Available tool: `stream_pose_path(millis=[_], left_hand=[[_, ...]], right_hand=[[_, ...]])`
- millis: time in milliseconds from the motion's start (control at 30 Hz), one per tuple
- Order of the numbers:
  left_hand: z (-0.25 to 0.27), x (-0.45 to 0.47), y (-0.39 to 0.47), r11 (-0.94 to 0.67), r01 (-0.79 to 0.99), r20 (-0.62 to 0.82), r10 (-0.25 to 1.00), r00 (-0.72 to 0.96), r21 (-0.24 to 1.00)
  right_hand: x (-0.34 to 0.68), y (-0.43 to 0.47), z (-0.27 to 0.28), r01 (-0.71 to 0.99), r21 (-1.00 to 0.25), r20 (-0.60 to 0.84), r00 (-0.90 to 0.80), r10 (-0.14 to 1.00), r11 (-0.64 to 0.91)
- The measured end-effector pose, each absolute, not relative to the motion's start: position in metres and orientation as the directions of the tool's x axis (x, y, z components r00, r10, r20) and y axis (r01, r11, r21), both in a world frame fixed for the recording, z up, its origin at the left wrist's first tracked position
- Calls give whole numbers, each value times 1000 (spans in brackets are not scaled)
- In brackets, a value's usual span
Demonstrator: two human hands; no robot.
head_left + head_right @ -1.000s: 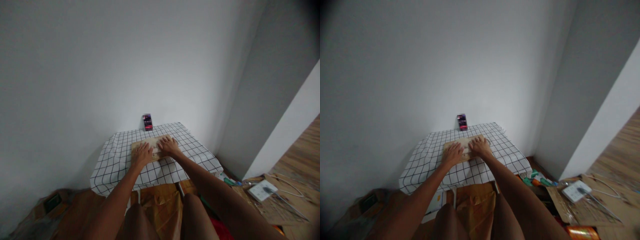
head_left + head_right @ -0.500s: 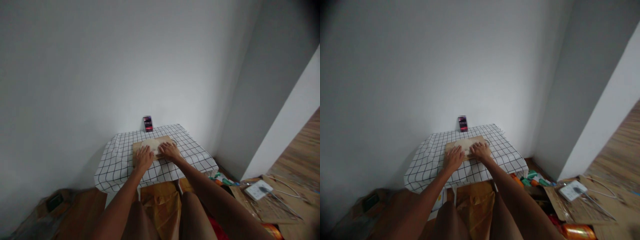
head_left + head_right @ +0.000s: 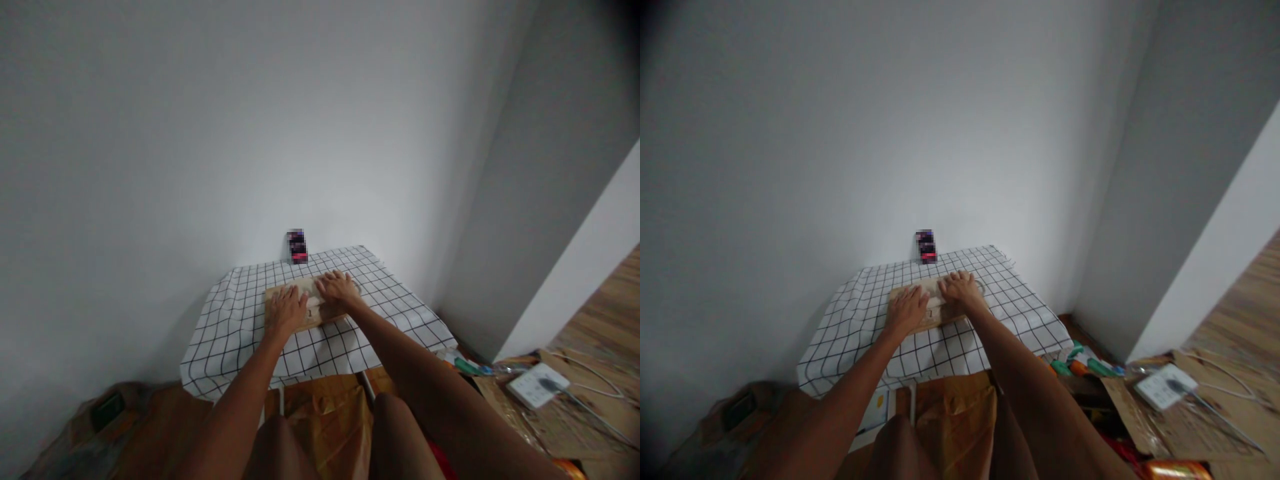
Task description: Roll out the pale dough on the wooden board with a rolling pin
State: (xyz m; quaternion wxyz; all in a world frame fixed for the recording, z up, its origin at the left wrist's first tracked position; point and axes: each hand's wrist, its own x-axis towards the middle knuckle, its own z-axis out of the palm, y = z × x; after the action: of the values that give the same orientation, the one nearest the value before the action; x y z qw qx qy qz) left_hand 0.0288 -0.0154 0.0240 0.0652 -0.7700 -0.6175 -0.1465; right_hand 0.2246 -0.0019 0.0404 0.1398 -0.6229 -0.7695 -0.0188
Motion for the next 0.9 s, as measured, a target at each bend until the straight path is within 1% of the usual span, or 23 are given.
stream_pose_path(millis=[167, 233, 333, 433, 533, 667, 800, 900], left_hand=[[28, 33, -19, -209, 974, 308, 936, 172, 92], [29, 35, -29, -205, 974, 302, 938, 169, 91], [28, 36, -47, -233, 970, 308, 930, 200, 73], [27, 36, -64, -253, 966, 311, 924, 224, 57], [26, 35, -70, -266, 963, 309, 920, 240, 42], [28, 31, -53, -267, 963, 265, 932, 246, 44], [30, 31, -24, -221, 973, 249, 948, 199, 66], [30, 33, -9, -173, 982, 259, 955, 147, 81]], right_hand=[[229, 0, 41, 956, -96, 221, -252, 942, 278], [230, -10, 41, 959, -94, 215, -242, 946, 266], [232, -29, 42, 963, -86, 197, -235, 952, 256], [234, -47, 43, 957, -79, 171, -263, 949, 279], [235, -53, 42, 955, -103, 194, -255, 947, 278], [236, -30, 36, 959, -172, 237, -183, 954, 226], [235, 8, 31, 953, -212, 221, -170, 960, 217], [234, 27, 31, 950, -212, 212, -186, 959, 231]])
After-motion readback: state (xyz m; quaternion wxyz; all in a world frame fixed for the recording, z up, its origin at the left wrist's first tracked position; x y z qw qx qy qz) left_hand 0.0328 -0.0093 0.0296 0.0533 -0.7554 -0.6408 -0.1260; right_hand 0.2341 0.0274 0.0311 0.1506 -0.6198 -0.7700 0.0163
